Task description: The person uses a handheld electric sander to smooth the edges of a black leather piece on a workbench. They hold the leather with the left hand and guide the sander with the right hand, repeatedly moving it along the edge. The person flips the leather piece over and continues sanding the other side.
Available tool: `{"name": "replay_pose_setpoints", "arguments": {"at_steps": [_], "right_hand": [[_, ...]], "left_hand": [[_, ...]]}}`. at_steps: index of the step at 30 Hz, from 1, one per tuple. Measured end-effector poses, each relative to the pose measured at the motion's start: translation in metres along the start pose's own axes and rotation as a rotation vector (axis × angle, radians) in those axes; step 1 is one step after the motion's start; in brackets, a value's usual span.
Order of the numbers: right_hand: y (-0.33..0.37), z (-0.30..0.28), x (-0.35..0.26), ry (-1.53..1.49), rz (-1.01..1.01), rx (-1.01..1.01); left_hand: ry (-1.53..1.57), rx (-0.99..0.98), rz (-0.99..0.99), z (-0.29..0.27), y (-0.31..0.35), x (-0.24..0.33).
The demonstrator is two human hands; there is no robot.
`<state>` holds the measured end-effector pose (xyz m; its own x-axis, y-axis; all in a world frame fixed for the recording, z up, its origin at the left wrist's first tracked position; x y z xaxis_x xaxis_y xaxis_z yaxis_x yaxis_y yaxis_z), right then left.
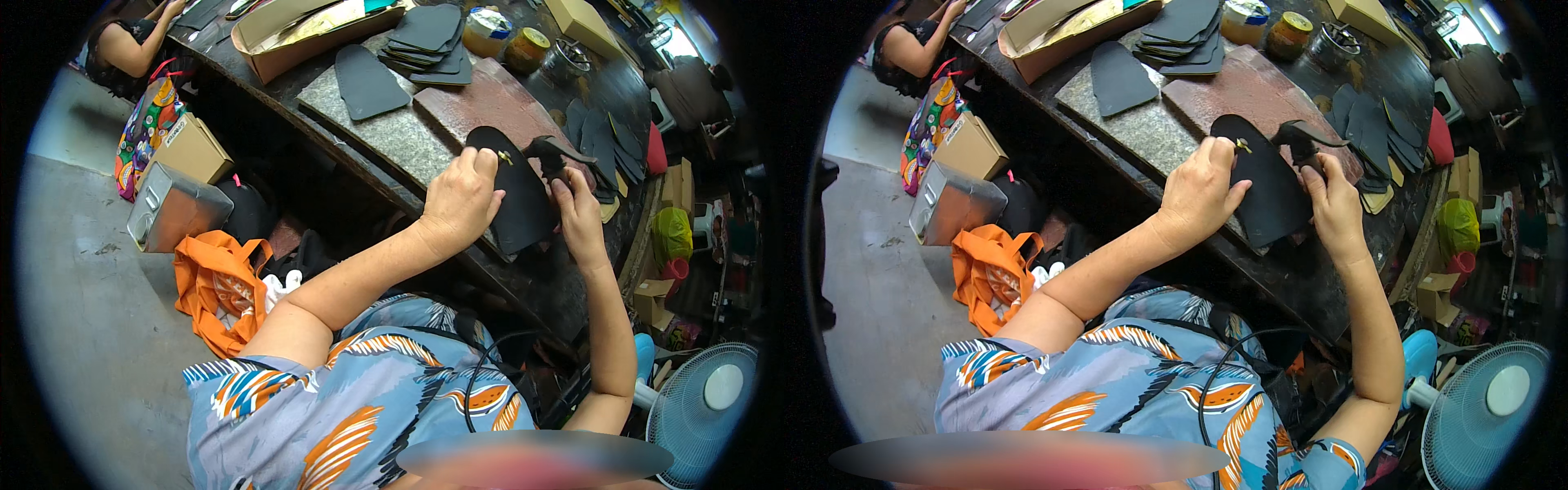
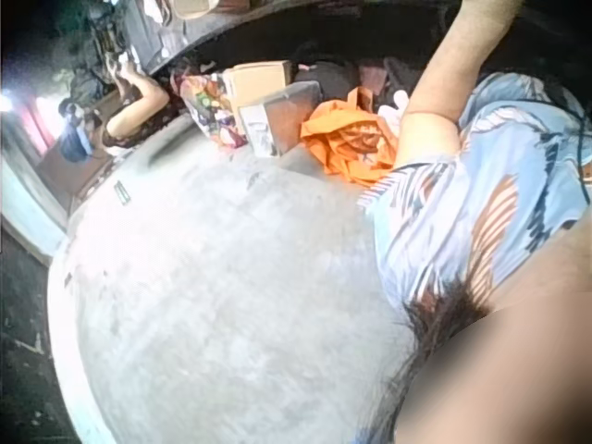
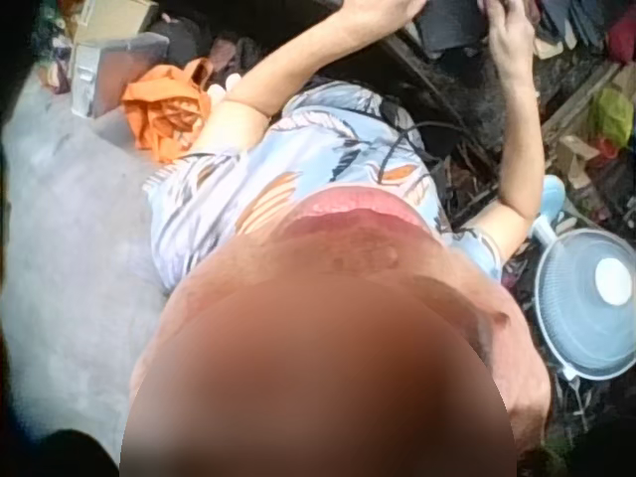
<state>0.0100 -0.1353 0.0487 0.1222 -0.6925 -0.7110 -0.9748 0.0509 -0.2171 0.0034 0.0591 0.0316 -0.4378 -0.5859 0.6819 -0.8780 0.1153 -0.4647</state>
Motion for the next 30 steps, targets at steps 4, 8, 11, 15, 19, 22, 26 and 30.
{"name": "replay_pose_setpoints", "arguments": {"at_steps": [4, 8, 11, 15, 19, 22, 26, 30], "right_hand": [[-0.011, 0.005, 0.017, -0.211, 0.288, -0.110], [-0.012, 0.006, 0.030, -0.382, 0.514, -0.176], [-0.012, 0.006, 0.031, -0.398, 0.513, -0.196], [-0.011, 0.009, 0.030, -0.390, 0.501, -0.223], [-0.011, 0.008, 0.025, -0.407, 0.482, -0.231], [-0.011, 0.009, 0.023, -0.396, 0.503, -0.249], [-0.012, 0.008, 0.021, -0.385, 0.496, -0.241], [-0.011, 0.008, 0.024, -0.386, 0.501, -0.235]], "left_hand": [[-0.012, 0.145, 0.050, -0.010, -0.003, -0.001], [0.246, 0.162, -0.059, -0.005, -0.011, -0.018], [0.503, 0.111, -0.209, -0.005, -0.017, -0.043], [0.341, 0.366, 0.006, -0.079, -0.061, -0.097], [-0.205, 0.384, -0.125, -0.136, -0.115, -0.171], [-0.699, 0.312, -0.109, -0.130, -0.125, -0.186], [-0.726, 0.307, 0.058, -0.094, -0.138, -0.157], [-0.523, 0.184, 0.112, -0.055, -0.172, -0.129]]}}
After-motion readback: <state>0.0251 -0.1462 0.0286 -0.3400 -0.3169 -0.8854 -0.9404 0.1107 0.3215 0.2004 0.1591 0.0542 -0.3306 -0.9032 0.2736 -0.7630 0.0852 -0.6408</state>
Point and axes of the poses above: each hand's wrist, its own y-axis away from the middle knuckle, its own z-axis out of the palm, x = y × z, the point moved 7 cm from there along -y, towards the middle knuckle, and after that the axes turned 7 degrees about x, right-handed, at the moved point
